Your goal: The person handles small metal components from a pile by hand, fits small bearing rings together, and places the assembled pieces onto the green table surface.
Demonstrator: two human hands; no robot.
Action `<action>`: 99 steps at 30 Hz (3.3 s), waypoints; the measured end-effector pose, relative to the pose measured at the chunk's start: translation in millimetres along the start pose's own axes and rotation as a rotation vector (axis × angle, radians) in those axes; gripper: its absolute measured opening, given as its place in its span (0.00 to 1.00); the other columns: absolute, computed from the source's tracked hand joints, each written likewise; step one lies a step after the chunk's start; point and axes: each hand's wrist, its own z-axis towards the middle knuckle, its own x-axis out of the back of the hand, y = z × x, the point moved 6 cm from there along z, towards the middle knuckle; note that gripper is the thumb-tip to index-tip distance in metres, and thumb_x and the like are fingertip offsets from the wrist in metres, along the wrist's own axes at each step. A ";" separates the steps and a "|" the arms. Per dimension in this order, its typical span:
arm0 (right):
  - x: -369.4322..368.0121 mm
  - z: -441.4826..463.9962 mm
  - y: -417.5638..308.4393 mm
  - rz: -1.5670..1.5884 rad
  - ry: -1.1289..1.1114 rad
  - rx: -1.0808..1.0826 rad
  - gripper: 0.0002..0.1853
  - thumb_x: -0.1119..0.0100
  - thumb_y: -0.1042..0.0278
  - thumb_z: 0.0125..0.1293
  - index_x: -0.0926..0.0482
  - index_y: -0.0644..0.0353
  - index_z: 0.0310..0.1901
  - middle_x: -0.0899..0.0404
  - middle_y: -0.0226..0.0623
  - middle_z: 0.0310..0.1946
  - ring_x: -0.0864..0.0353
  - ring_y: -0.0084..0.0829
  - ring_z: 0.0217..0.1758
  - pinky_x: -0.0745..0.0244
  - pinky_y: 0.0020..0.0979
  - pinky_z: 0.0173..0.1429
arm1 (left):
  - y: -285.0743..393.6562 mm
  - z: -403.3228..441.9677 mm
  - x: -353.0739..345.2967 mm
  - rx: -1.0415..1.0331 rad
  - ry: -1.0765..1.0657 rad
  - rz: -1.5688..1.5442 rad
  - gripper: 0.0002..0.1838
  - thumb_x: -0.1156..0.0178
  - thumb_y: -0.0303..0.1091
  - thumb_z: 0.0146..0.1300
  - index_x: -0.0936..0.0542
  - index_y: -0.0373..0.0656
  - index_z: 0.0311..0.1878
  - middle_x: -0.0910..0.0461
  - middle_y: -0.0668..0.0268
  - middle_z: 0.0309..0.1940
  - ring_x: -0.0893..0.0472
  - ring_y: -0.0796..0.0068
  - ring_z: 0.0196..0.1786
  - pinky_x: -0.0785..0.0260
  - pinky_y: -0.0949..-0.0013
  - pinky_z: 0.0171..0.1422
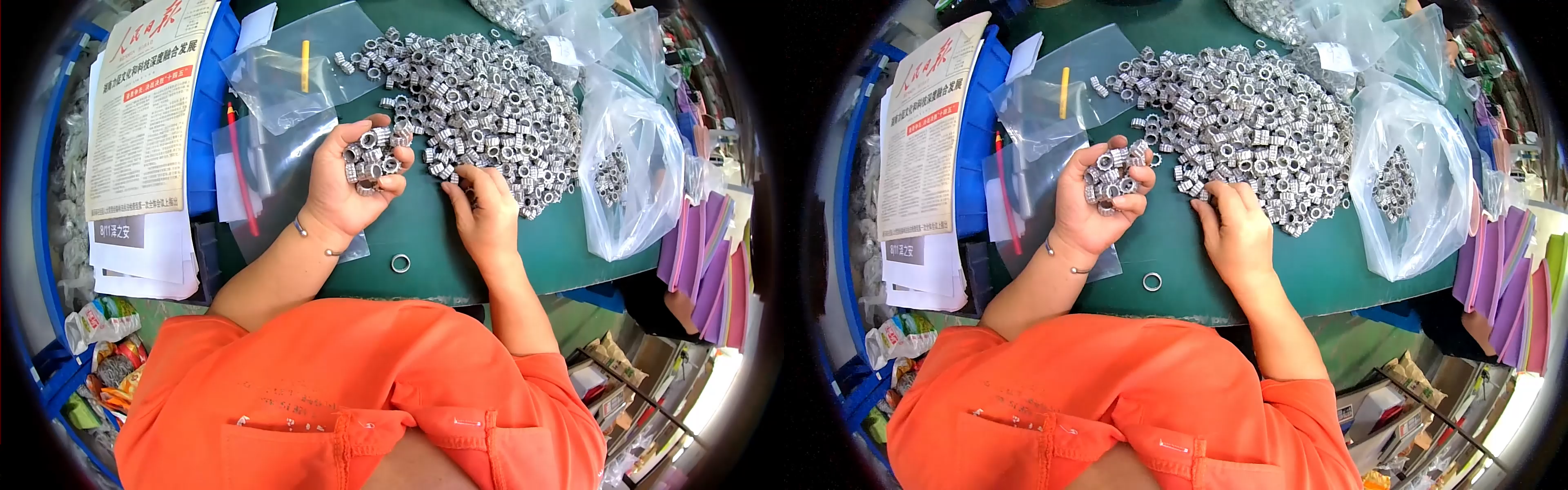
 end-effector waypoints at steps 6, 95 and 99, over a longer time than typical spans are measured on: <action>6.6 -8.9 10.2 0.615 -0.099 -0.318 0.09 0.39 0.78 0.54 0.21 0.64 0.38 0.24 0.30 0.27 0.28 0.20 0.24 0.34 0.18 0.27 | 1.3 -0.9 -0.1 0.000 0.000 -0.006 0.09 0.49 0.36 0.60 0.25 0.46 0.41 0.28 0.54 0.43 0.28 0.66 0.40 0.34 0.73 0.25; -24.6 32.3 -1.6 1.298 -0.487 -0.323 0.11 0.42 0.83 0.53 0.26 0.68 0.40 0.24 0.38 0.37 0.26 0.23 0.36 0.29 0.23 0.38 | 33.8 5.1 -19.0 -0.239 -0.200 -0.054 0.11 0.49 0.36 0.59 0.25 0.43 0.42 0.32 0.55 0.45 0.30 0.69 0.42 0.33 0.74 0.28; -21.5 32.0 -6.1 1.623 -0.433 -0.514 0.10 0.50 0.84 0.54 0.27 0.67 0.40 0.24 0.40 0.38 0.25 0.25 0.37 0.27 0.23 0.33 | 33.0 7.6 -17.2 -0.232 -0.195 -0.071 0.10 0.48 0.36 0.59 0.25 0.44 0.41 0.31 0.55 0.44 0.29 0.68 0.42 0.34 0.74 0.28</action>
